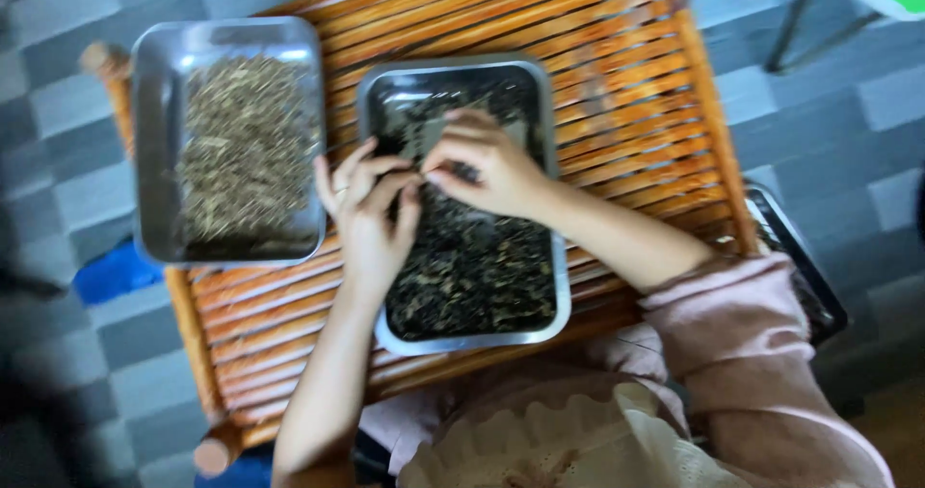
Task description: Sorting dried tea leaves by hand to remove stems and debris into separate trays.
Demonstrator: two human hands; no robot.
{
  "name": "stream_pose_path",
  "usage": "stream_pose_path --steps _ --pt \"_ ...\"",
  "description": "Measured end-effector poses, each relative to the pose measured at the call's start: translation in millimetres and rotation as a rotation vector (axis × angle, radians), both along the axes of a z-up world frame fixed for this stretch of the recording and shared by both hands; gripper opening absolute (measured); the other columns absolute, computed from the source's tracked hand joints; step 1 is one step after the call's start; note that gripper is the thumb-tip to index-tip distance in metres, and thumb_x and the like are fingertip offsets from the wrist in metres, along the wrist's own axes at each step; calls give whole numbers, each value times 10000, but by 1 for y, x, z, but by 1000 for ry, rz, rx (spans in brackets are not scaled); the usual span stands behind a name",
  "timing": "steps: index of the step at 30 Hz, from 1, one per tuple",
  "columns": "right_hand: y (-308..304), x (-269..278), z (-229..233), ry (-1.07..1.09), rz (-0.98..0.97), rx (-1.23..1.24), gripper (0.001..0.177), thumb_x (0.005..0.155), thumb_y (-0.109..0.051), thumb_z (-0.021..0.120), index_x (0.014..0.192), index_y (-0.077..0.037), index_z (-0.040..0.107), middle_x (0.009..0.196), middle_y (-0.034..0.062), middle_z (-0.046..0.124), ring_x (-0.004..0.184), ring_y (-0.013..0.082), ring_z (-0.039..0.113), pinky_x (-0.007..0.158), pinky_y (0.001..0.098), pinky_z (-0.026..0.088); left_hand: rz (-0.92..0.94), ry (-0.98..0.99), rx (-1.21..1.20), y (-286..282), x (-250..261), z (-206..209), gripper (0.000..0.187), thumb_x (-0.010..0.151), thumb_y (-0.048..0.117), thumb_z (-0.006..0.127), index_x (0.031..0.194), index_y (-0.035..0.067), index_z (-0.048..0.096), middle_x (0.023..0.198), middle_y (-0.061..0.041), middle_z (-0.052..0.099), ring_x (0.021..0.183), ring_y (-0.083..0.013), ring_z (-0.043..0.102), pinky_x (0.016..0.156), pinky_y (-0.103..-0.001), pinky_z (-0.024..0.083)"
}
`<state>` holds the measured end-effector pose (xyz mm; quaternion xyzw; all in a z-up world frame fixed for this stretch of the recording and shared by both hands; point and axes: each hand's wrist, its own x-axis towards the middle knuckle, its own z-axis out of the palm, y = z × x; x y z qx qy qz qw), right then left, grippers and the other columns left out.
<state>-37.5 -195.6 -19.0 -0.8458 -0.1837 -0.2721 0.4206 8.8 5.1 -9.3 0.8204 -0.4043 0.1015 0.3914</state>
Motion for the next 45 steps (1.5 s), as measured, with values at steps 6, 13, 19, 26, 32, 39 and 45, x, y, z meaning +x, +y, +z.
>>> stream_pose_path --steps 6,13,19,26,32,39,45 --pt "0 3 -14 -20 -29 26 28 942 -177 705 950 -150 707 758 15 639 793 242 681 1041 448 466 10 7 15 1 1 -1 21 951 186 753 959 175 737 1152 1 678 1352 -305 536 1239 -586 47" --pt "2 1 -17 -26 -6 47 29 949 -170 684 961 -151 701 786 8 641 774 236 668 1018 496 493 41 -5 7 3 4 -15 103 924 231 822 976 222 734 1166 30 669 1361 -295 538 1274 -560 50" --pt "-2 -2 -4 36 45 -19 29 983 -150 670 990 -123 677 871 3 696 861 167 658 1086 425 499 48 -39 44 2 1 -14 145 965 275 759 1032 148 738 1192 -11 666 1403 -350 546 1306 -569 31" --pt "-2 -3 -2 67 62 -21 20 969 -135 688 976 -124 672 824 -4 679 791 155 656 1110 435 470 49 -39 42 0 0 -11 170 988 284 684 1069 145 742 1189 -13 653 1390 -345 532 1297 -602 50" --pt "-3 -4 0 75 83 -25 26 968 -132 678 946 -127 664 792 -11 656 756 154 647 1141 462 433 32 -28 24 0 -1 -10 111 989 229 661 1010 148 734 1208 19 642 1403 -342 523 1291 -617 49" --pt "-1 -3 -4 69 84 -33 50 960 -108 680 919 -118 655 793 6 639 791 163 627 1029 422 521 45 -26 23 -1 -2 -7 115 987 232 651 1040 163 726 1194 8 647 1389 -321 523 1289 -589 54" --pt "0 -3 2 26 65 2 66 945 -119 680 886 -121 651 744 -1 611 744 191 632 954 419 530 56 -34 5 -3 -1 -7 32 956 208 703 977 184 707 1167 11 655 1372 -313 526 1272 -586 66"
